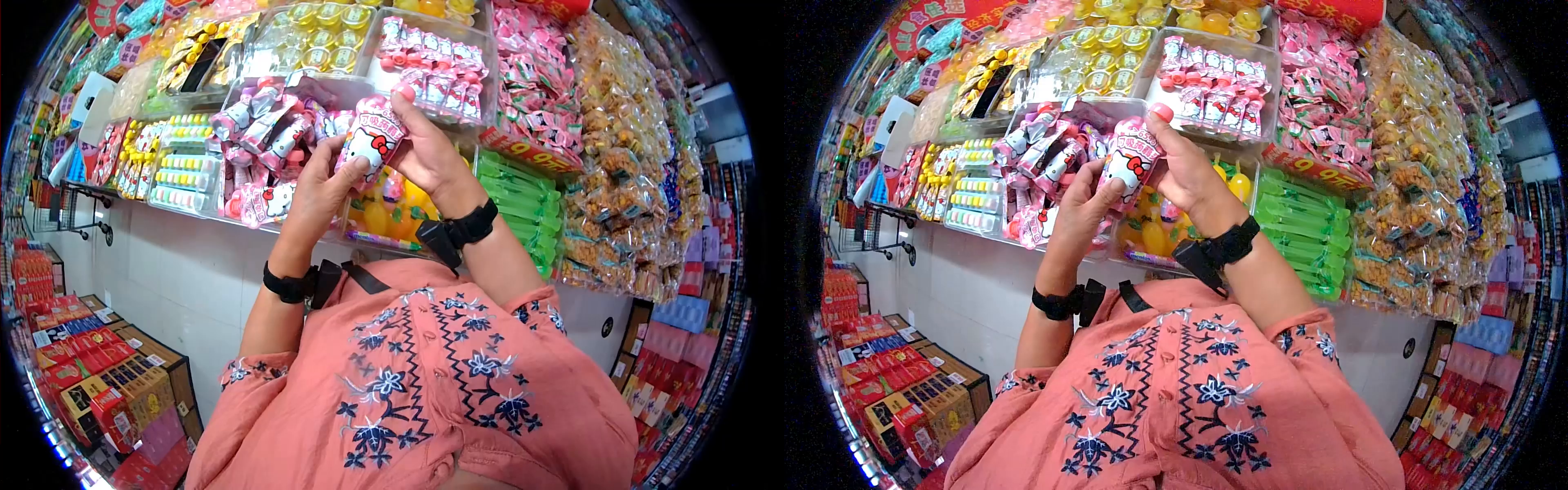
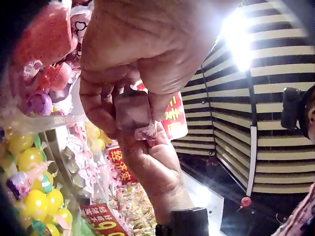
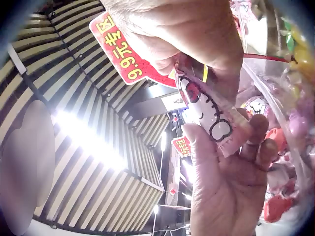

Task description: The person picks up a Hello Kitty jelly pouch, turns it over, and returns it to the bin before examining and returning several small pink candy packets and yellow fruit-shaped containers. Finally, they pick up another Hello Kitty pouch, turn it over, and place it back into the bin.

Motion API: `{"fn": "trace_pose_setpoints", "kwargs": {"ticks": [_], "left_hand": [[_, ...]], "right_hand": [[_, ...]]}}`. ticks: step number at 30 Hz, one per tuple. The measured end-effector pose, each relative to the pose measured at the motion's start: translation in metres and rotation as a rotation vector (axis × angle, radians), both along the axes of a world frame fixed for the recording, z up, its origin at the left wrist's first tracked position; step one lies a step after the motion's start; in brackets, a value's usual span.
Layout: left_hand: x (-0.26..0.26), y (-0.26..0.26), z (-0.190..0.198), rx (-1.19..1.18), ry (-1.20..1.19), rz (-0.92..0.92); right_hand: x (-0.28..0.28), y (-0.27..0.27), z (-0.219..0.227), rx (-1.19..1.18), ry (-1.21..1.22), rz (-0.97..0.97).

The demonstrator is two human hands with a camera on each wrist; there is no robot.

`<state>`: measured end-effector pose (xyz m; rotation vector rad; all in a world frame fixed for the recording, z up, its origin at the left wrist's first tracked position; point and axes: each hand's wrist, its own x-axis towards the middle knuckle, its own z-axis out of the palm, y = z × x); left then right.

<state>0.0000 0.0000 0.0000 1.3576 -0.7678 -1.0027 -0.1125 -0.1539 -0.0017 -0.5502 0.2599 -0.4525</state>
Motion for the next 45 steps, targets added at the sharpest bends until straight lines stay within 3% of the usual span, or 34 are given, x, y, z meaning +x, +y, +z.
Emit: {"fn": "trace_pose_setpoints", "kwargs": {"ticks": [5, 8, 15, 28, 31, 32, 39, 45], "left_hand": [[-0.016, -0.006, 0.006, 0.049, 0.031, 0.045], [-0.017, -0.009, 0.012, 0.031, 0.065, 0.066], [-0.028, -0.02, 0.014, 0.009, 0.115, 0.134], [-0.05, -0.031, 0.007, 0.037, 0.113, 0.003], [-0.048, -0.041, 0.009, 0.009, 0.07, 0.1], [-0.045, -0.045, 0.005, -0.011, 0.155, 0.109], [-0.042, -0.064, 0.005, -0.086, 0.106, 0.085], [-0.045, -0.073, -0.009, -0.11, 0.282, 0.079]], "right_hand": [[-0.013, 0.001, 0.005, 0.021, 0.011, -0.048], [-0.014, 0.001, 0.01, -0.149, 0.056, -0.14], [-0.033, -0.007, 0.004, -0.382, 0.229, 0.003], [-0.065, -0.027, 0.004, -0.412, 0.257, -0.05], [-0.076, -0.033, 0.003, -0.45, 0.305, -0.023], [-0.078, -0.034, 0.002, -0.463, 0.311, -0.024], [-0.092, -0.038, -0.004, -0.537, 0.361, -0.042], [-0.1, -0.047, -0.008, -0.583, 0.378, -0.01]]}}
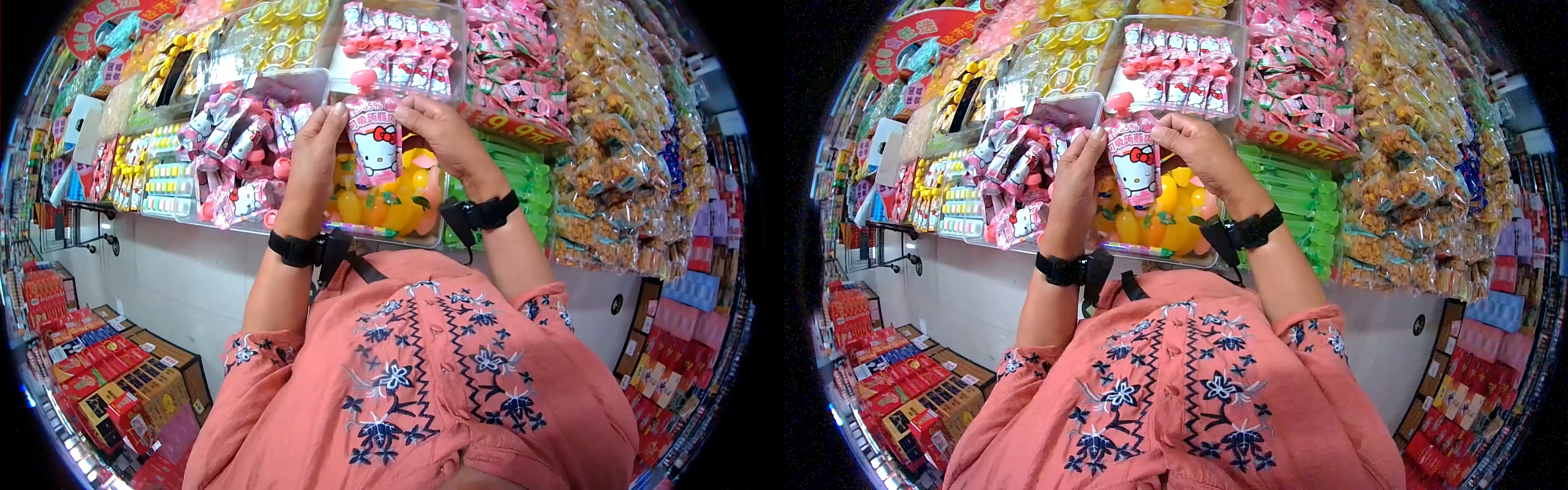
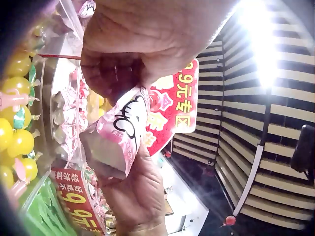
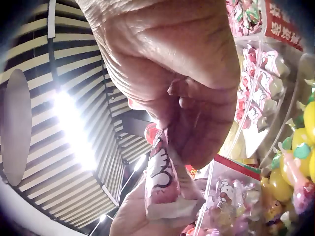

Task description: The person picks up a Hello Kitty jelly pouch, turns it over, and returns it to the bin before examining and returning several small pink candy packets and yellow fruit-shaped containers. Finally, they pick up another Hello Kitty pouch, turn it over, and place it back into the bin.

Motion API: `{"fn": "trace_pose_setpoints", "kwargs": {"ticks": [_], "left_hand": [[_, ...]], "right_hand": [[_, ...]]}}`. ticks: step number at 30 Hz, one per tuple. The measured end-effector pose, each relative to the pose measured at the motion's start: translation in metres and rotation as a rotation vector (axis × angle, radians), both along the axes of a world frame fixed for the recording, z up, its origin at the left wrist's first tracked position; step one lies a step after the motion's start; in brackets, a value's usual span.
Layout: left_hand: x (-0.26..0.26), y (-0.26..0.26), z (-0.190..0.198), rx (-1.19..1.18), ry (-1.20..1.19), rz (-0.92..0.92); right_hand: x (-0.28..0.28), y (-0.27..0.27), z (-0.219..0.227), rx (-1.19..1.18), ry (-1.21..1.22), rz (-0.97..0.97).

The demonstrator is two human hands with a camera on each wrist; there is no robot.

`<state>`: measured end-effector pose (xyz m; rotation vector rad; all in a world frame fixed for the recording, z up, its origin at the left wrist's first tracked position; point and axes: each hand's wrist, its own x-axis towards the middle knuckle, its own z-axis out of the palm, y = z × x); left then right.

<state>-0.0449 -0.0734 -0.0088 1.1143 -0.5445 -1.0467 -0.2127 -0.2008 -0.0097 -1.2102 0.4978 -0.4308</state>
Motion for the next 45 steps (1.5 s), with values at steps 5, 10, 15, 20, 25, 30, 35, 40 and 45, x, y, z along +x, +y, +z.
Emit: {"fn": "trace_pose_setpoints", "kwargs": {"ticks": [5, 10, 15, 20, 25, 30, 35, 40, 45], "left_hand": [[-0.003, -0.004, 0.004, 0.027, 0.015, -0.004], [0.002, -0.003, -0.003, 0.126, -0.064, -0.05], [-0.023, -0.001, 0.011, 0.107, -0.124, -0.109], [-0.01, -0.017, -0.025, -0.153, 0.529, -0.284], [-0.008, -0.015, -0.013, -0.106, 0.569, -0.326], [-0.008, -0.017, -0.015, -0.082, 0.585, -0.342], [-0.012, -0.018, -0.008, -0.062, 0.542, -0.328], [-0.013, -0.018, -0.006, -0.029, 0.466, -0.266], [-0.01, -0.016, -0.018, -0.032, 0.502, -0.28]], "right_hand": [[-0.001, -0.005, -0.004, 0.046, -0.016, -0.007], [0.001, -0.003, 0.002, 0.032, 0.086, -0.158], [0.007, -0.001, 0.014, -0.268, 0.082, -0.095], [0.01, 0.009, 0.043, -0.165, 0.02, 0.011], [0.004, -0.01, 0.036, -0.27, 0.038, -0.204], [0.007, -0.013, 0.036, -0.303, 0.131, -0.174], [0.01, -0.015, 0.029, -0.343, 0.189, -0.096], [0.006, -0.014, 0.02, -0.281, 0.214, -0.02], [0.006, -0.017, 0.005, -0.149, 0.142, 0.007]]}}
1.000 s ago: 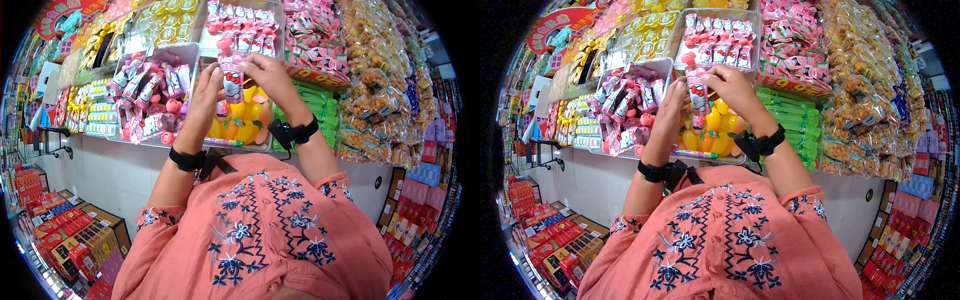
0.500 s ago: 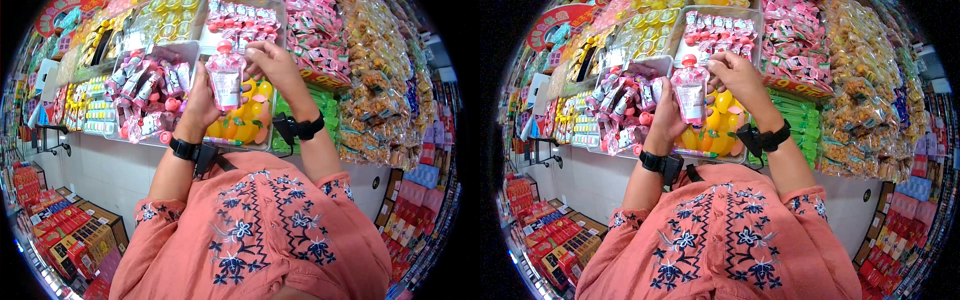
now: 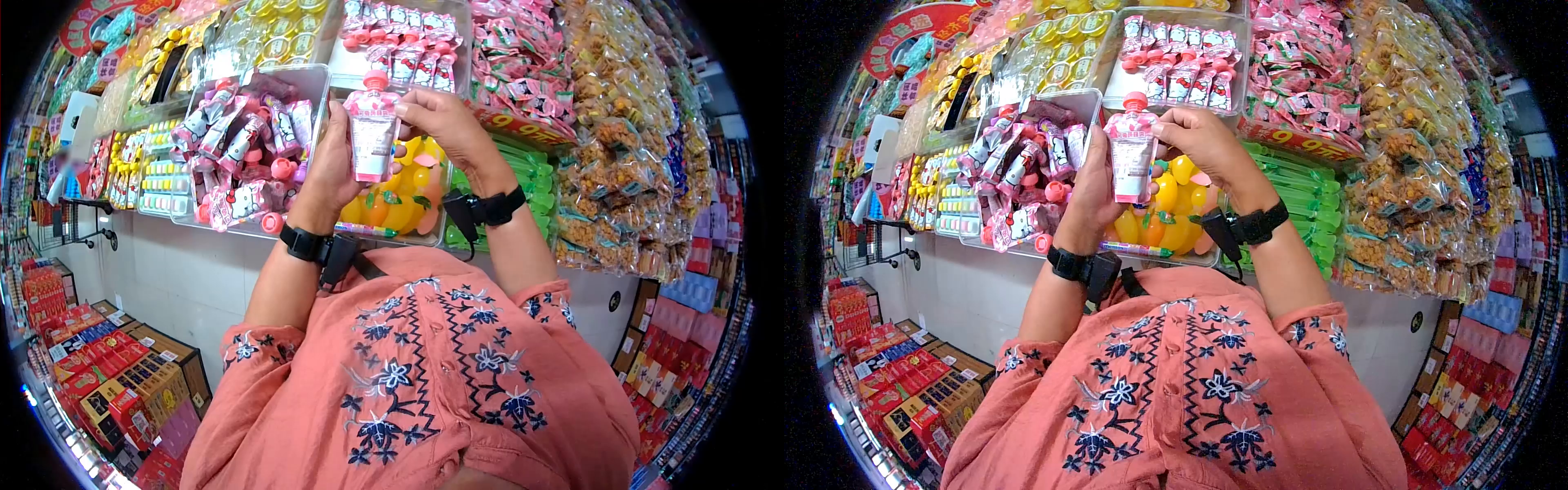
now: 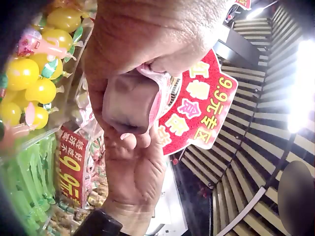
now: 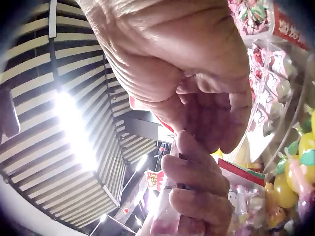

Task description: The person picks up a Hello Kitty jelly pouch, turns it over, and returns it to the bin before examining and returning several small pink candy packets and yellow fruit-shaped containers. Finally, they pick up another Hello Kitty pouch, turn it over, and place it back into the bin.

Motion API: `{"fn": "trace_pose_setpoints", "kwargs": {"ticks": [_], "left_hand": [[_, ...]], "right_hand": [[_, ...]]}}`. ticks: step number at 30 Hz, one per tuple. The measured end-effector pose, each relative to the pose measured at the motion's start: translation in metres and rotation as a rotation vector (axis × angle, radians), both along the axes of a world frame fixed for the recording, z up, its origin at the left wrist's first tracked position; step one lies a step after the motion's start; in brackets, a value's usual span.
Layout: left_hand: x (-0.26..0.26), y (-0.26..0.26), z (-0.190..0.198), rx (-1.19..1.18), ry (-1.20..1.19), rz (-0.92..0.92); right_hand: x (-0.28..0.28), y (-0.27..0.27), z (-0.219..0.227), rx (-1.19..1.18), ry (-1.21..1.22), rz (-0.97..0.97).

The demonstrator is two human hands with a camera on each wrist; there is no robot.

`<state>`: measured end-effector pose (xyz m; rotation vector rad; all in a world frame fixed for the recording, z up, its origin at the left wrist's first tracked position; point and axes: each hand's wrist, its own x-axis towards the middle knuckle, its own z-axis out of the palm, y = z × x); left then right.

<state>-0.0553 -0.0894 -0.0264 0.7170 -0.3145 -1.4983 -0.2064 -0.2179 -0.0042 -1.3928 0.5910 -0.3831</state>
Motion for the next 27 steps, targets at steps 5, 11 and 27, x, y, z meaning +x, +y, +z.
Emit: {"fn": "trace_pose_setpoints", "kwargs": {"ticks": [5, 11, 27], "left_hand": [[0.0, -0.005, 0.004, 0.024, -0.088, 0.009], [-0.015, -0.024, 0.027, 0.067, -0.86, 0.132], [0.004, -0.05, 0.001, 0.191, -0.915, 0.011]], "right_hand": [[-0.001, -0.007, -0.008, 0.06, -0.01, -0.022], [0.004, 0.003, 0.015, 0.272, -0.041, -0.073], [0.005, -0.023, -0.031, 0.449, -0.222, -0.228]]}}
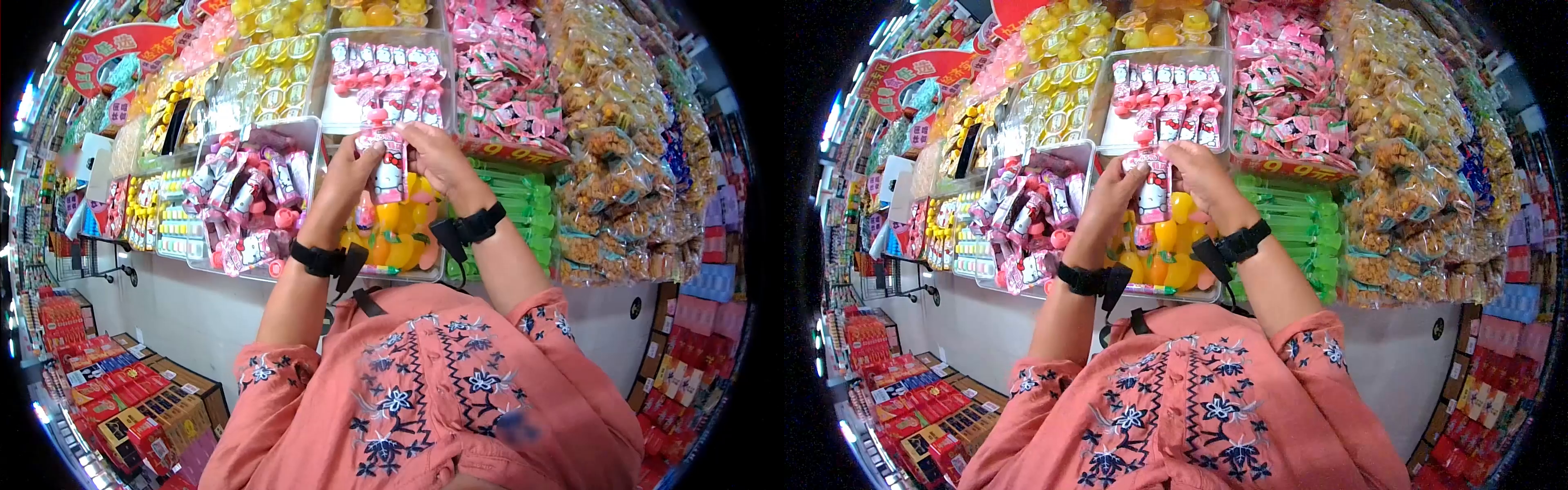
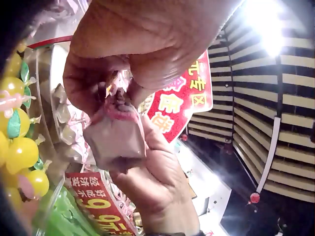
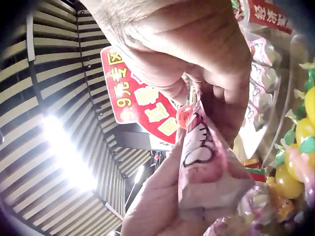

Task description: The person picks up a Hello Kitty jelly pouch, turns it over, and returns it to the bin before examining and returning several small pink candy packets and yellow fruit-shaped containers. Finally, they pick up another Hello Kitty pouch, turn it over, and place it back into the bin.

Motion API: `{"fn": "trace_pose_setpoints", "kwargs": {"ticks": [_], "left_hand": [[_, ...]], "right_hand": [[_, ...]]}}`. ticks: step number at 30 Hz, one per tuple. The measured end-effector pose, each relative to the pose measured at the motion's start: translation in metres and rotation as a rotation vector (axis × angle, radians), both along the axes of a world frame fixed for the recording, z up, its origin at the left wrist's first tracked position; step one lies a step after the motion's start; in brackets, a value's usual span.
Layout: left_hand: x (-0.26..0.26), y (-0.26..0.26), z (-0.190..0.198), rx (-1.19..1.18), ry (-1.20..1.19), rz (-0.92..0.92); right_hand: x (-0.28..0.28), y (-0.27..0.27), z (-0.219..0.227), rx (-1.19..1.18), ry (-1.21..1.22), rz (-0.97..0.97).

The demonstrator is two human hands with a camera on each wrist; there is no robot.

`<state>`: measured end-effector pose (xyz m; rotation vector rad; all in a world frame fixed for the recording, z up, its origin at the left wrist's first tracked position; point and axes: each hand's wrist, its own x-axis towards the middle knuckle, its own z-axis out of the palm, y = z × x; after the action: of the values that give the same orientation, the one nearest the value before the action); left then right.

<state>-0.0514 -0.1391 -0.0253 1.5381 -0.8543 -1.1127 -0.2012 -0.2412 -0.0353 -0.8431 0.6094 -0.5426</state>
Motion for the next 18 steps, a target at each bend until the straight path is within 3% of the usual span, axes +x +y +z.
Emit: {"fn": "trace_pose_setpoints", "kwargs": {"ticks": [2, 3, 8, 9, 12, 15, 18], "left_hand": [[0.003, -0.016, -0.027, -0.163, -0.01, 0.127], [-0.001, -0.018, -0.009, -0.09, 0.049, 0.16], [0.011, -0.055, -0.025, -0.168, -0.02, 0.255], [0.015, -0.063, -0.029, -0.172, -0.012, 0.279], [0.024, -0.084, -0.038, -0.195, -0.028, 0.348], [0.03, -0.095, -0.047, -0.28, -0.059, 0.386], [0.038, -0.102, -0.056, -0.28, -0.255, 0.512]], "right_hand": [[0.003, -0.004, 0.002, -0.077, 0.071, -0.012], [0.002, -0.009, 0.004, -0.124, 0.108, 0.006], [0.01, -0.03, 0.02, -0.193, 0.264, 0.182], [0.013, -0.035, 0.024, -0.161, 0.267, 0.18], [0.04, -0.062, 0.0, -0.422, 0.309, 0.093], [0.057, -0.068, 0.011, -0.472, 0.383, 0.093], [0.072, -0.079, 0.003, -0.546, 0.404, 0.049]]}}
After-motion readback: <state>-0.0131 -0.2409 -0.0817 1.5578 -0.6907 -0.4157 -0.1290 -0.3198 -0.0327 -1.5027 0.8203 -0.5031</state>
